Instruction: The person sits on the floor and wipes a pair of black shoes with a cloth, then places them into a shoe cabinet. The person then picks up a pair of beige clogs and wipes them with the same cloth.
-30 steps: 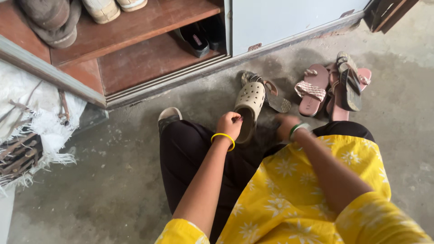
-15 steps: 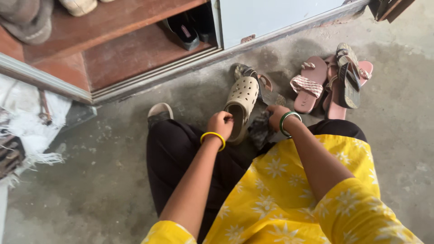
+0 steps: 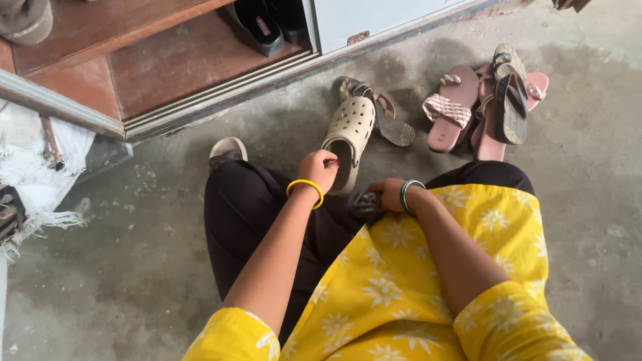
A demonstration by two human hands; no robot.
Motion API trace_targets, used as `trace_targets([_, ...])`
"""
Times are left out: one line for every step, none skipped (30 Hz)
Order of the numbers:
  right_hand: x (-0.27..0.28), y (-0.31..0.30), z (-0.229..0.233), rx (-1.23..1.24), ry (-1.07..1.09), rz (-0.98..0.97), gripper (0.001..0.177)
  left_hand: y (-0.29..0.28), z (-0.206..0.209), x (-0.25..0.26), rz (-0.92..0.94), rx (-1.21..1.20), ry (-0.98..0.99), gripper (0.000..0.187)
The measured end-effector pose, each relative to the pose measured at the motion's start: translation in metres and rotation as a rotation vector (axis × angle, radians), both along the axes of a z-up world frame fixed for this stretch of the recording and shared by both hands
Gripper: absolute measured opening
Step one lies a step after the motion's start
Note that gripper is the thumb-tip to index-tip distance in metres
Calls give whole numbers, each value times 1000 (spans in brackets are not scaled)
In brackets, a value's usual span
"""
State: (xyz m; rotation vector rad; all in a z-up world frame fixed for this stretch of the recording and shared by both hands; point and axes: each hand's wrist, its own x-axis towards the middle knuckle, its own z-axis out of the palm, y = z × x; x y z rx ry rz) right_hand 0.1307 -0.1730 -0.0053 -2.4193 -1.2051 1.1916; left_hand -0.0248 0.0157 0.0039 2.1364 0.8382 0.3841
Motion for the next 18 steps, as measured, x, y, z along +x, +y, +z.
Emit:
trace_targets([-1, -4, 0, 91, -35, -73, 51, -1, -1, -5, 13, -30, 18, 17])
trace_targets([1, -9, 1, 182, -71, -147, 48, -2, -2, -10, 10, -9, 18, 17])
trace_targets([21, -15, 10, 205, 13, -340, 46, -1, -2, -10, 9, 15, 13, 16])
trace_targets([41, -18, 19, 435, 40, -521, 44, 0, -2, -9, 8, 40, 9, 16])
trace_targets([63, -25, 30, 664, 70, -699, 42, -1, -2, -8, 0, 52, -10, 16])
trace_targets([80, -31, 40, 893, 102, -876, 41, -3, -2, -6, -8, 65, -29, 15])
trace_targets([87, -34, 46, 1124, 139, -1051, 41, -4, -2, -6, -15, 79, -46, 15])
trace_targets([86, -35, 48, 1196, -91, -1012, 37, -5, -1, -6, -23, 45, -47, 15])
trace_targets([80, -38, 50, 1261, -326, -966, 34, -5, 0, -5, -37, 12, -47, 15])
trace_targets([69, -37, 49, 1316, -561, -909, 34, -6, 2, -5, -52, -22, -48, 15])
trace_targets([47, -33, 42, 1113, -582, -788, 32, -6, 4, -3, -47, 19, -35, 15])
trace_targets([28, -29, 36, 912, -598, -665, 30, -5, 6, 0, -42, 61, -22, 15])
trace_targets([6, -18, 26, 363, -412, -533, 31, -8, 5, -2, -36, 93, -2, 15])
trace_targets([-13, -17, 16, 206, -273, -192, 45, -11, 4, -4, -45, 68, -10, 15])
trace_targets([-33, -11, 5, 44, -125, 142, 62, -11, 4, -7, -53, 46, -15, 16])
trace_targets([-36, -8, 0, 18, -134, 77, 60, -9, 4, -9, -61, 25, -20, 16])
trace_targets([-31, -5, -3, -8, -146, 11, 58, -8, 3, -10, -51, 42, -25, 16])
trace_targets([-20, -1, -4, -35, -158, -55, 57, -7, 3, -10, -40, 59, -30, 16])
